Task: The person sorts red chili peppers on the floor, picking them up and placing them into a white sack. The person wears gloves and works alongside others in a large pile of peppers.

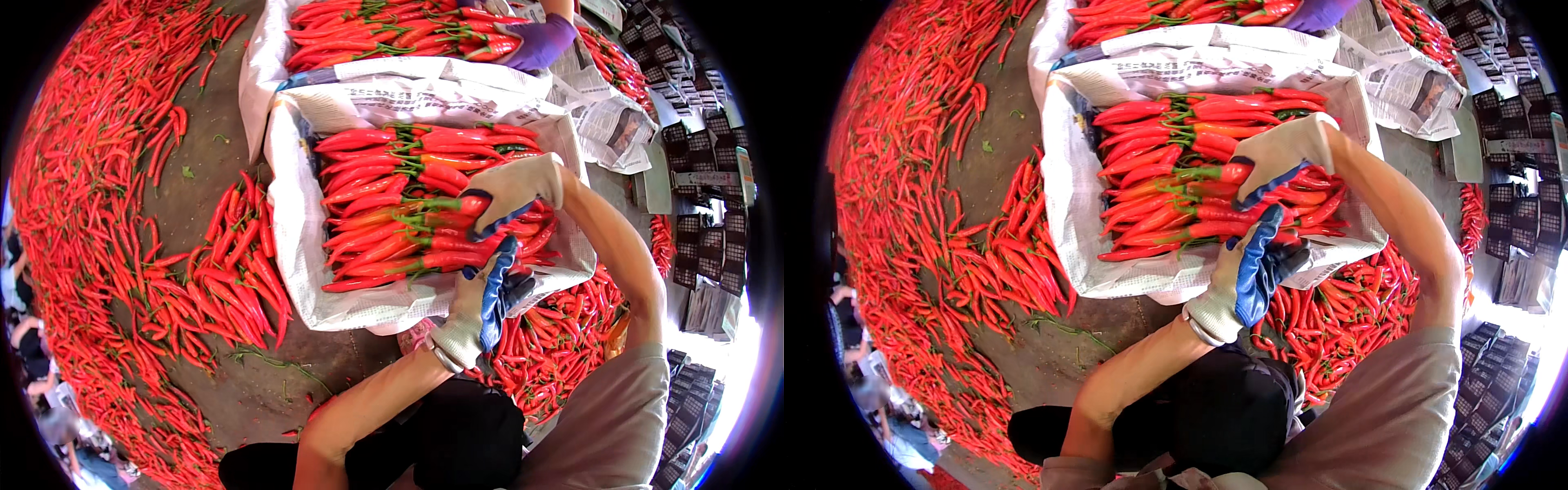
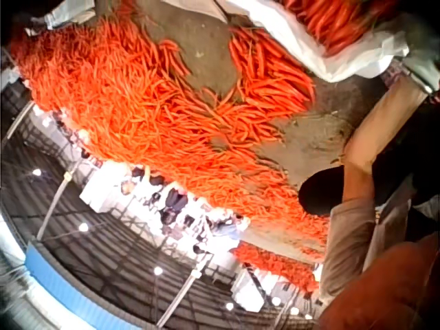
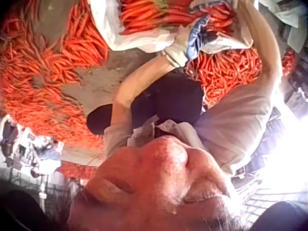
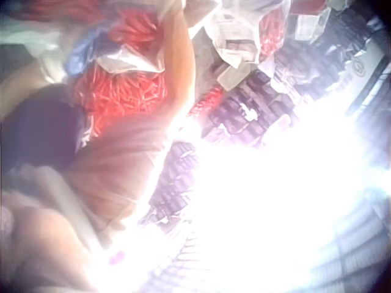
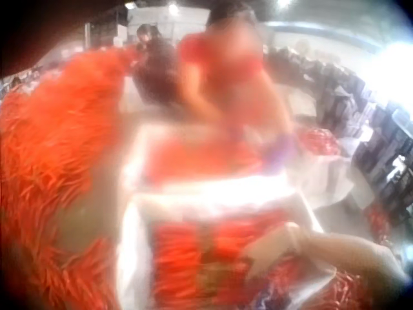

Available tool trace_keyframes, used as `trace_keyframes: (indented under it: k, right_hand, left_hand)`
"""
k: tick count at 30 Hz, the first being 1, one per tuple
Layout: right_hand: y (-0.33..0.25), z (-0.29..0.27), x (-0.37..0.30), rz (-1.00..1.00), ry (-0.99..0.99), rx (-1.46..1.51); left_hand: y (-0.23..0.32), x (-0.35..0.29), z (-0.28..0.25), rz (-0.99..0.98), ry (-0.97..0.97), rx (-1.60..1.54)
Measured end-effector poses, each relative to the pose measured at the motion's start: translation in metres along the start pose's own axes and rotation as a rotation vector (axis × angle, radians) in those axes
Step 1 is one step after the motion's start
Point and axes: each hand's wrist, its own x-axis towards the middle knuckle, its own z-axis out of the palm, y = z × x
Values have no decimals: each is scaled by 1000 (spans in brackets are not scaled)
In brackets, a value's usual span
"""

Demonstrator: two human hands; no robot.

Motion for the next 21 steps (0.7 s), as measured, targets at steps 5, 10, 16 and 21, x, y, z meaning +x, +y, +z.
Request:
trace_keyframes:
  k: [5,10,16,21]
  right_hand:
    - [0,27,4,-46,155,-136]
    - [14,36,-28,-68,754,96]
    - [10,78,-34,-79,859,202]
    - [17,84,-14,-89,959,-85]
  left_hand:
    - [15,-31,45,-141,290,405]
    - [59,-67,57,-99,208,894]
    - [90,-54,69,462,156,2156]
    - [85,-32,49,304,83,2820]
